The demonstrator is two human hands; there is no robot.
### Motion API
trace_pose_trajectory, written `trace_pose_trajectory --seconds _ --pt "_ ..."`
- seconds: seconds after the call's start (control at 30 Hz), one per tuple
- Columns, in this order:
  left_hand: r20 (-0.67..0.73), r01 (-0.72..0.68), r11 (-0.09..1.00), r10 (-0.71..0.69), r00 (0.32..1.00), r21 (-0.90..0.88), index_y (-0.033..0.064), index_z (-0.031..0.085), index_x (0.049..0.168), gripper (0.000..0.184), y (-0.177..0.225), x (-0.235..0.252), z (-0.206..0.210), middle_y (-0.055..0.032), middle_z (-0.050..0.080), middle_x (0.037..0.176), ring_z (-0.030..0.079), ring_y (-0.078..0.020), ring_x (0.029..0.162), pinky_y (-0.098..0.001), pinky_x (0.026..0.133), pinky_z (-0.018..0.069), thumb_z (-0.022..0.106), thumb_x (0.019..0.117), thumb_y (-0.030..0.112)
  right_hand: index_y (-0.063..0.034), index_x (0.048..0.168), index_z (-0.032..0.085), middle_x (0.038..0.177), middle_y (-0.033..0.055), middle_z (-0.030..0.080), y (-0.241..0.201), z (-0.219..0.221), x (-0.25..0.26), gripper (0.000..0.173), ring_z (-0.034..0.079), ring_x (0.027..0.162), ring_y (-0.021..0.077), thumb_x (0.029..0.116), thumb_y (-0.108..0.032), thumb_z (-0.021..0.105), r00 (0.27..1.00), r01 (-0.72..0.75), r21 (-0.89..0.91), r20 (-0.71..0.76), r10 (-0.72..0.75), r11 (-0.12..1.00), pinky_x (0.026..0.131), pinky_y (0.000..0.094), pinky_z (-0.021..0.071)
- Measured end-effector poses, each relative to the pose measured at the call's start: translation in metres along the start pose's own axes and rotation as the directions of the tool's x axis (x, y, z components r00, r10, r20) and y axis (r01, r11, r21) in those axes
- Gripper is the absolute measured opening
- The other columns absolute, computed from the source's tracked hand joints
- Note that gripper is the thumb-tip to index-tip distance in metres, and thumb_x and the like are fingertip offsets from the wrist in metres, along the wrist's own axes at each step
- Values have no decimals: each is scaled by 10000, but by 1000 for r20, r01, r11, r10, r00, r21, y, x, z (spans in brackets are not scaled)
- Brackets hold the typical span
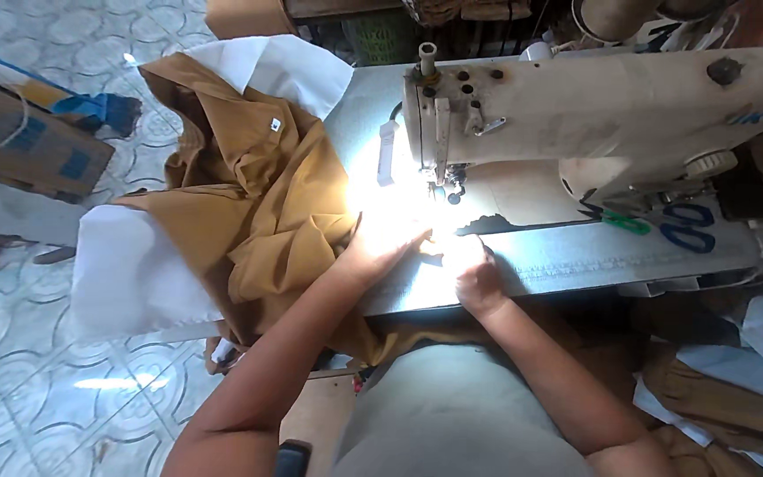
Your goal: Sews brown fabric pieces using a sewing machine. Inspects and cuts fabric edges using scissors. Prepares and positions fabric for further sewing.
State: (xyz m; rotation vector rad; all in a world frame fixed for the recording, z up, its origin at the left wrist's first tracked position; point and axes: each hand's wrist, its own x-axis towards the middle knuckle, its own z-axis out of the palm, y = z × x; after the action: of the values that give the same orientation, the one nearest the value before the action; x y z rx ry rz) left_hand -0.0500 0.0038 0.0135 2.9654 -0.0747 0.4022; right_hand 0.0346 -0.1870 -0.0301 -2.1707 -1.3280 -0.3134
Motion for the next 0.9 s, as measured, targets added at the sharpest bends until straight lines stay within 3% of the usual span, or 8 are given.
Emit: trace_pose_trajectory --seconds 0.17,0.33,0.47,0.6,0.67,0.77,0.8,0.9 --pt "-4 10 1000 -10 1000 3 169 775 1151 331 -1 4 -2 -70 720 1177 644 -312 1149 -573 1007 455 583 960 -21 -25 966 762 992 140 740 2 0 6 152 706 922 314 874 30 654 1000 11 33 -10 -11 999 765 432 591" --pt "-74 -11 1000 13 997 20 166 770 1129 305 -12 13 1 -84 706 1230 626 -338 1190 -632 984 432 549 984 14 1 1007 762 1027 172 747 3 3 22 190 719 996 343 864 32 641 996 40 34 -75 -37 999 836 440 594" --pt "13 -112 994 111 994 14 167 761 1153 299 -8 9 -7 -59 713 1244 601 -305 1274 -536 1049 467 555 988 28 3 1032 754 1032 159 746 5 9 21 175 721 978 325 914 -2 625 992 69 -31 -102 -72 997 827 420 602" --pt "66 -14 997 9 998 75 176 753 1162 309 2 0 -6 -58 714 1215 609 -329 1228 -604 1021 432 571 978 7 -4 1108 747 1103 193 723 -1 1 10 254 695 1029 373 873 -10 652 999 31 -35 24 -30 999 808 499 582" --pt "40 23 998 -25 999 53 152 758 1142 288 4 -1 -3 -77 710 1208 627 -338 1188 -598 990 467 576 973 6 4 1107 752 1130 213 720 -5 -1 8 268 693 1044 399 852 -1 668 998 -6 -26 59 8 1000 806 523 580" --pt "-27 8 1000 -8 1000 -6 120 763 1128 284 5 -1 -1 -114 670 1320 585 -342 1282 -580 1062 430 561 976 -11 6 1103 750 1099 212 717 -9 -2 10 274 696 1003 396 840 20 675 998 -21 -36 66 23 999 764 515 579" --pt "-59 -8 1000 7 998 -19 117 768 1099 268 4 -1 1 -107 692 1256 613 -331 1227 -566 1024 456 566 975 -8 4 1098 751 1095 206 720 -9 -2 10 267 698 1001 388 843 23 676 998 -13 -47 62 16 999 756 505 581" --pt "-54 -15 999 12 998 -50 129 767 1134 286 1 -3 1 -104 668 1332 558 -335 1323 -569 1100 408 543 995 20 11 1087 751 1078 207 720 -9 -2 10 268 699 988 382 831 38 678 999 21 -80 48 -17 997 730 492 581"
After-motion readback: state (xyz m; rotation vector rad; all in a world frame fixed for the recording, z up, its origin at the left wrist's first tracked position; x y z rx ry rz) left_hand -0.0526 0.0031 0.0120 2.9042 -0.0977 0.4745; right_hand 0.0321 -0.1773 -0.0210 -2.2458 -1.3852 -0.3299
